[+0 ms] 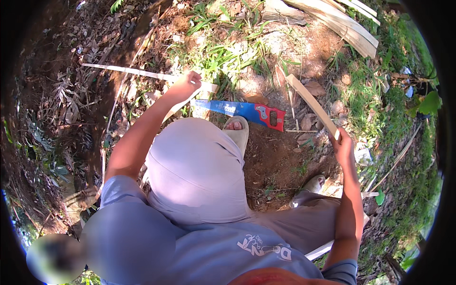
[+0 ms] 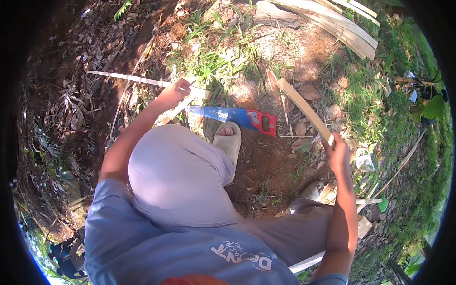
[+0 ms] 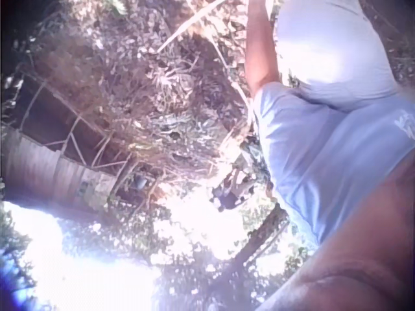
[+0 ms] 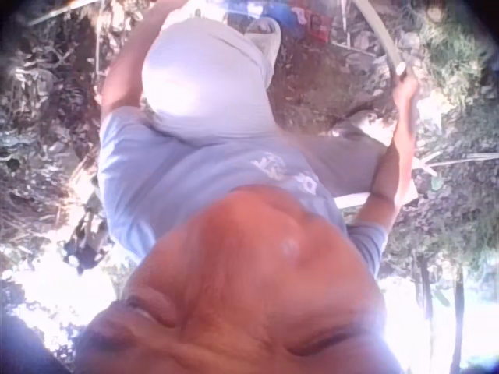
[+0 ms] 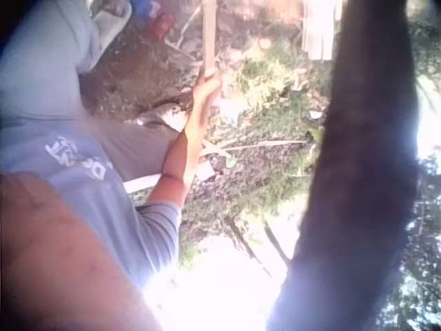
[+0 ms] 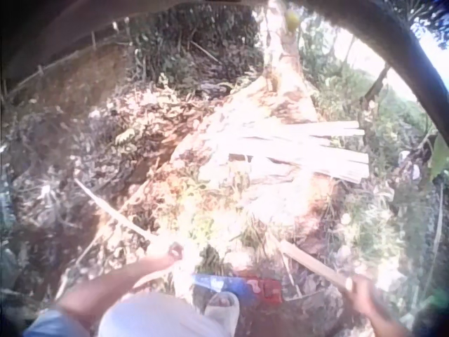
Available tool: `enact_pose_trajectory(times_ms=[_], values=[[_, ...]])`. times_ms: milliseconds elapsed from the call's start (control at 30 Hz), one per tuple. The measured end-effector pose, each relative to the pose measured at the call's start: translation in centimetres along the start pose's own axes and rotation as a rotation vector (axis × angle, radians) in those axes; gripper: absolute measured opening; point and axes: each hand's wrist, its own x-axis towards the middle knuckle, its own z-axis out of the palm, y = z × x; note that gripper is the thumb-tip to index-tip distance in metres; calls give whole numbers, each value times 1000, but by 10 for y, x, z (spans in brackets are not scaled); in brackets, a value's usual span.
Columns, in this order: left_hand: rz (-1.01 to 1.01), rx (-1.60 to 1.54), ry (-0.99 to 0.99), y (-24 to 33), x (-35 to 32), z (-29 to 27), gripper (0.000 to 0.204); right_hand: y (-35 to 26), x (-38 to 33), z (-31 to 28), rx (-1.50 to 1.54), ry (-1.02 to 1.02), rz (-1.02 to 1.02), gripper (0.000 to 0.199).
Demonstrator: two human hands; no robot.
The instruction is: The person walks through a wooded area and sits on the ground. They pick up a long, thin piece of wood and a red hand saw. The person then proceeds to saw the wood into smaller pieces, holding the wood between their legs for stability.
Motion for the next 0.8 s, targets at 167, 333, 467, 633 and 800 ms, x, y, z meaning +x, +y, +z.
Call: enact_pose_trajectory(times_ms=[167,333,467,633,800], values=[[110,911,-87,-73,77,82,70,0,10,13,110,21,-80,30],[232,1118,-79,-71,91,121,62,-26,0,15,282,-12,-35,31],[391,1076,206,-85,91,127,53,-45,-6,7,282,-91,-11,33],[435,1070,97,-105,111,125,28,-24,-14,6,178,19,-110,30],[714,979,142,-83,84,115,23,5,-24,-3,230,159,-99,24]])
